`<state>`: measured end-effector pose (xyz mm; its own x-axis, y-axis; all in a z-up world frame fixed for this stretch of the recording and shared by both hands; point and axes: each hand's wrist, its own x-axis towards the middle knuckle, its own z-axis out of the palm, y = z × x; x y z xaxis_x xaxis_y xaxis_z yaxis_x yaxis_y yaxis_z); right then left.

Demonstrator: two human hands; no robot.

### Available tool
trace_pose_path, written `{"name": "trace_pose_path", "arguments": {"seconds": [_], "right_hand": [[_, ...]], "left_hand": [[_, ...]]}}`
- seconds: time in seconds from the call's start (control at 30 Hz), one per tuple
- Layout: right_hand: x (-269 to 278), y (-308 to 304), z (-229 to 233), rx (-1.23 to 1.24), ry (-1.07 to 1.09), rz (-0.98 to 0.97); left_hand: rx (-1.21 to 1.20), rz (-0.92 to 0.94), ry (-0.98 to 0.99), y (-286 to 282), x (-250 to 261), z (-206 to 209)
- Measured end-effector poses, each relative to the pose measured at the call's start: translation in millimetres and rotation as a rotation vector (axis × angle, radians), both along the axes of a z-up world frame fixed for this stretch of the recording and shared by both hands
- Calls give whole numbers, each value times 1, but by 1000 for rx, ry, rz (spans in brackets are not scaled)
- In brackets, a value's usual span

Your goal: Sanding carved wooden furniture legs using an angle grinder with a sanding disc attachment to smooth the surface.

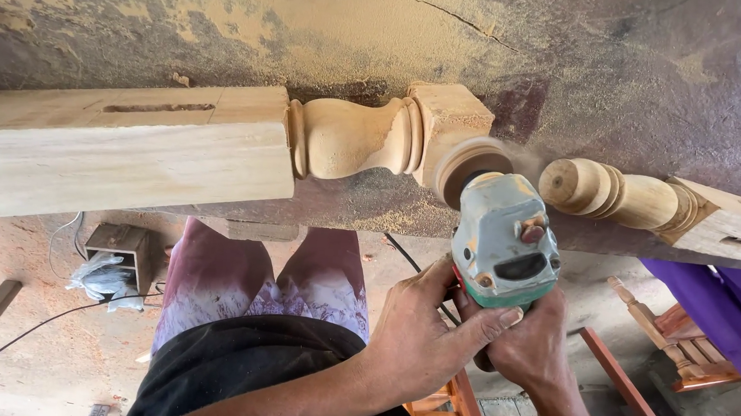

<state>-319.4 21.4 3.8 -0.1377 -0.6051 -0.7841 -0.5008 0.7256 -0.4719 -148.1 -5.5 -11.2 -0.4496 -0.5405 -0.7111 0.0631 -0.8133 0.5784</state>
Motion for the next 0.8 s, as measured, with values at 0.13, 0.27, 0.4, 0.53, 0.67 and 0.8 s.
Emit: {"name": "trace_pose_path", "arguments": {"seconds": [0.13, 0.27, 0.4, 0.53, 0.67, 0.8], "right_hand": [[-3, 1, 2, 68, 76, -34], [-12, 9, 2, -18, 44, -25], [-19, 16, 6, -31, 67, -132], [-10, 5, 8, -143, 61, -152], [-1, -11, 5, -68, 91, -63], [10, -29, 3, -72, 22, 7]], "left_hand": [[-40, 4, -19, 0, -6, 1], [-42, -53, -45, -13, -9, 3], [-417, -345, -231, -14, 20, -9], [-1187, -109, -674, -57, 104, -28], [-1310, -340, -1205, -68, 159, -85], [-1236, -497, -1294, -63, 166, -101]]}}
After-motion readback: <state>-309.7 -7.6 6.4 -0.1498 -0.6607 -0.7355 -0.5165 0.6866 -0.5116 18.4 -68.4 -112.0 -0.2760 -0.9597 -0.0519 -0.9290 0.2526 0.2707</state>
